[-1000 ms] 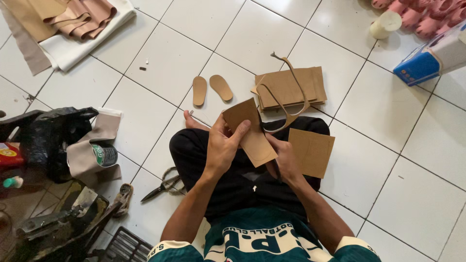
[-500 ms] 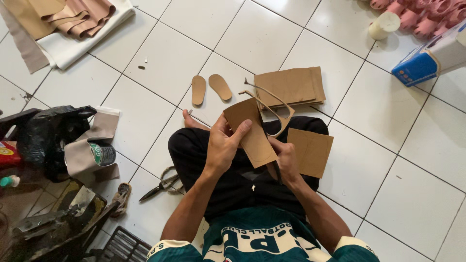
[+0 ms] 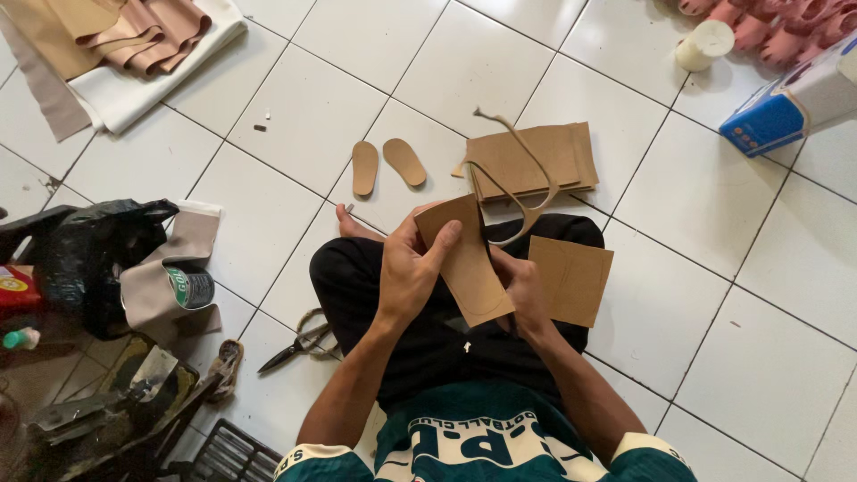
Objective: The person sits on the workshop floor and cuts sandal insole shapes from cardboard sheets using scissors, trimming along drawn outlines and setting finished cut pieces on the floor beside them.
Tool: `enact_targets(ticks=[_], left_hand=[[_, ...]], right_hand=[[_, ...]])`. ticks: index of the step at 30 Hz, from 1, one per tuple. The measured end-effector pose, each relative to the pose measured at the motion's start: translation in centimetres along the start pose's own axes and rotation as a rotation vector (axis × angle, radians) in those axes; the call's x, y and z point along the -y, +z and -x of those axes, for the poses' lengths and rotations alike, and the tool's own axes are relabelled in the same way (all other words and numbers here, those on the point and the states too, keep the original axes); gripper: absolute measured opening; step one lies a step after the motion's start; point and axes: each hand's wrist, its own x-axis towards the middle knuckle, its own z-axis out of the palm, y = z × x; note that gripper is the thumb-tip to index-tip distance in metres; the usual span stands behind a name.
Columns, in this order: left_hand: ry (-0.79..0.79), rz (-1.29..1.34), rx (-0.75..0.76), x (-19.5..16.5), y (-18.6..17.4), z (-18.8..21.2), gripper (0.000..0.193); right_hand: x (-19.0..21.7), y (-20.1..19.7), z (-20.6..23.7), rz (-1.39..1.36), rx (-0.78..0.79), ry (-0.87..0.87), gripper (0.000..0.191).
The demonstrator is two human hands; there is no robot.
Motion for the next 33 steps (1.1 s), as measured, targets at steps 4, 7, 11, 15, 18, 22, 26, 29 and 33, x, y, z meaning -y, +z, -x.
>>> enact_targets(ticks=[4, 7, 11, 15, 18, 22, 26, 29, 33], left_hand=[[-0.006, -0.020, 0.004, 0.0, -0.2, 0.0, 0.039], [-0.019, -0.039, 0.017, -0.1, -0.4, -0.1, 0.039], [-0.026, -0.036, 0.040, -0.3, -0.6, -0.3, 0.041], [-0.016, -0.099, 0.064, -0.4, -0.3, 0.1, 0.043], [-0.028, -0.078, 0.051, -0.4, -0.2, 0.3, 0.042], [-0.061, -0.039, 0.080, -0.5, -0.2, 0.2, 0.042], [-0.071, -0.077, 0.095, -0.6, -0.2, 0.1, 0.041], [-0.058, -0.089, 0.111, -0.8, -0.2, 0.3, 0.039], [-0.054, -0.087, 0.127, -1.0, -0.2, 0.3, 0.039]], right_hand=[[0.3, 0.1, 0.0, -0.007, -0.001, -0.017, 0.050], [0.8, 0.0, 0.4, 0.012, 0.009, -0.028, 0.041], [1.1, 0.1, 0.4, 0.050, 0.006, -0.055, 0.038], [1.0, -0.3, 0.0, -0.053, 0.029, -0.053, 0.047], [0.9, -0.6, 0.0, -0.047, 0.032, 0.011, 0.046], [1.2, -0.6, 0.3, -0.042, 0.032, -0.020, 0.041], [1.9, -0.6, 0.1, -0.017, 0.035, 0.009, 0.034], [2.2, -0.8, -0.2, -0.029, 0.045, -0.137, 0.052], [2.1, -0.9, 0.1, -0.025, 0.047, -0.051, 0.042]])
